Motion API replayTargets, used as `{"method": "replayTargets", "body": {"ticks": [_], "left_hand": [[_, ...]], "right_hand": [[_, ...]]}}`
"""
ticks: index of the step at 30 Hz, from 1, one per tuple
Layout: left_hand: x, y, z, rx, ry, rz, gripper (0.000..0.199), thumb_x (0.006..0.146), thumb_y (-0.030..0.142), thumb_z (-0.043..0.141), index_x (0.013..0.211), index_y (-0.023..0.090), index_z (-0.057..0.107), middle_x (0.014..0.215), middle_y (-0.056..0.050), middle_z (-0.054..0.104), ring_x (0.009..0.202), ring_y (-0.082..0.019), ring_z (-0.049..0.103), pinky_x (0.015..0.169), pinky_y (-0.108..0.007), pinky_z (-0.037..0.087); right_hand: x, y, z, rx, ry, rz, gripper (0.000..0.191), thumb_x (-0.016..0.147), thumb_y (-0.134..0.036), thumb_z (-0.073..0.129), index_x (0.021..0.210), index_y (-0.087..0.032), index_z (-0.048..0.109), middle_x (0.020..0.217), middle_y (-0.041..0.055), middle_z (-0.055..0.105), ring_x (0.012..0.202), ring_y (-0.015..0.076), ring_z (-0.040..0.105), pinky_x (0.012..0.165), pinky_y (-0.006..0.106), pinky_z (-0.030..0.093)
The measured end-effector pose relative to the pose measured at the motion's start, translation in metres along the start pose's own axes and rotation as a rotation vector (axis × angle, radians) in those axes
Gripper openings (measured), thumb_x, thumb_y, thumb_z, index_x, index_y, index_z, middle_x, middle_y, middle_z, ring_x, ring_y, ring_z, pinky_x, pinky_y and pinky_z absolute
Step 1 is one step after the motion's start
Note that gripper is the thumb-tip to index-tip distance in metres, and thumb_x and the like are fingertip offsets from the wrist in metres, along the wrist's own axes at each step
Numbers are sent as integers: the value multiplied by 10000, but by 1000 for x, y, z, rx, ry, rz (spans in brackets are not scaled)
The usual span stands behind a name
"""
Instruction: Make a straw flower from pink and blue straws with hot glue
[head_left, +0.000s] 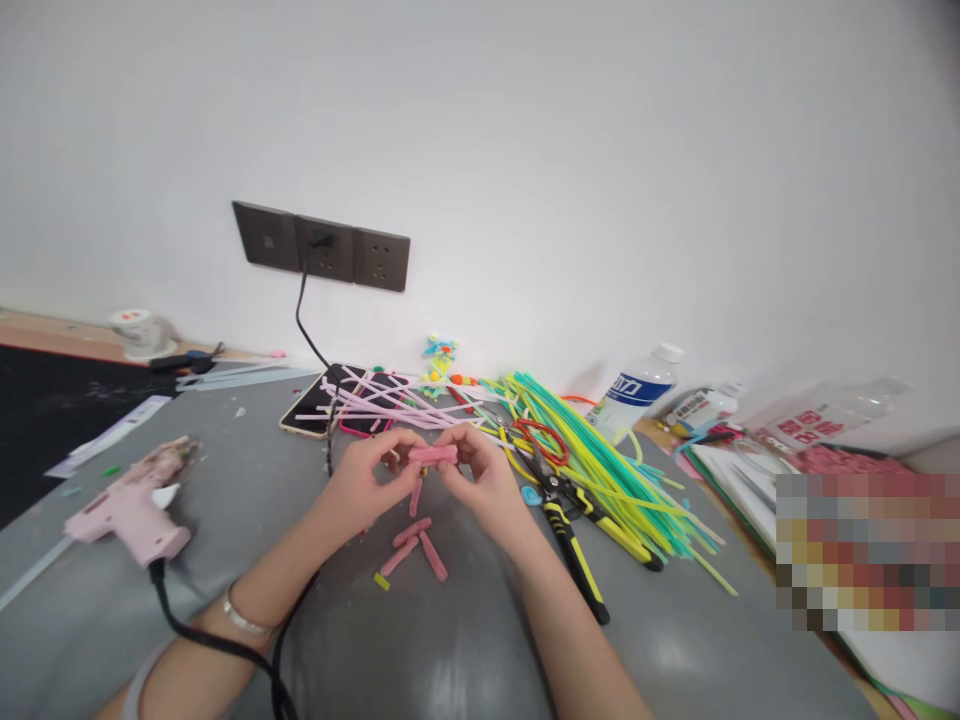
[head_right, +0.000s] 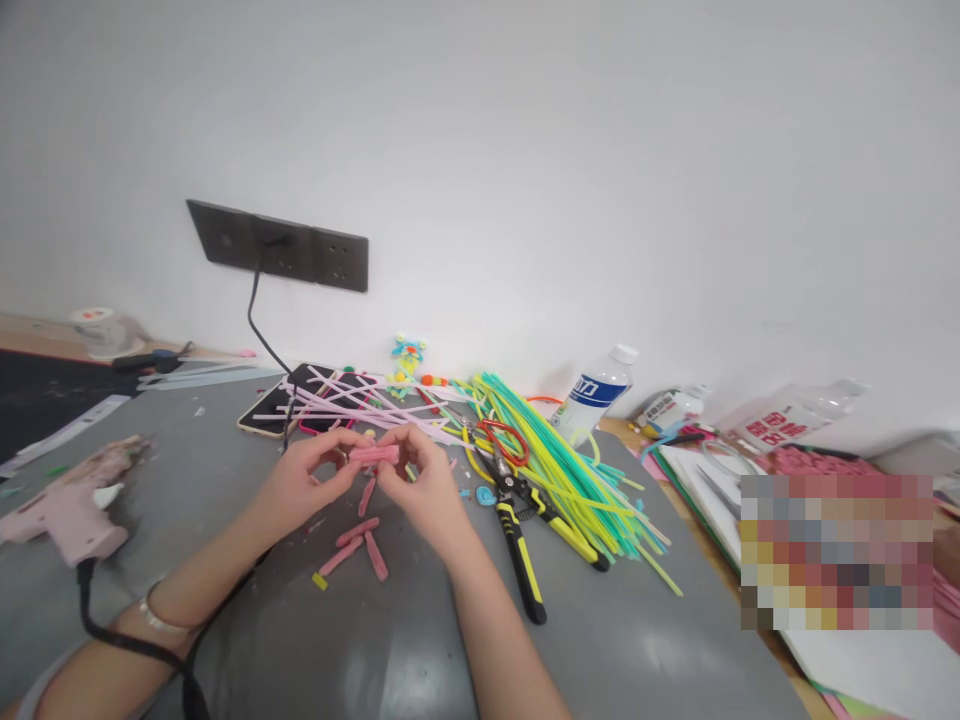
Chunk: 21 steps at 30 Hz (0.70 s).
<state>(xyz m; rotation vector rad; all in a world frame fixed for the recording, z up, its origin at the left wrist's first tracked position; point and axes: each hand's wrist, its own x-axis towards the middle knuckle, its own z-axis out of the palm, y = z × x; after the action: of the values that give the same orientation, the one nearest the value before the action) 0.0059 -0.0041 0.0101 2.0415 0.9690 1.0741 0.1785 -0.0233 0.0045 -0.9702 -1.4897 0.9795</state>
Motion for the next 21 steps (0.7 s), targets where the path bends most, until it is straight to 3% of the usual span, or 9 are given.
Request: {"method": "replayTargets", "body": {"ticks": [21], "left_hand": [[-1,0,1,23,4,-12,179,821,171,521,916,179,673,789,-1,716,651,-115,616,502,-167,430]], "right_hand": [[-1,0,1,-7,-3,19,108,748,-185,577,853,-202,556,760,-14,534,657,127,472,581,240,385]]}}
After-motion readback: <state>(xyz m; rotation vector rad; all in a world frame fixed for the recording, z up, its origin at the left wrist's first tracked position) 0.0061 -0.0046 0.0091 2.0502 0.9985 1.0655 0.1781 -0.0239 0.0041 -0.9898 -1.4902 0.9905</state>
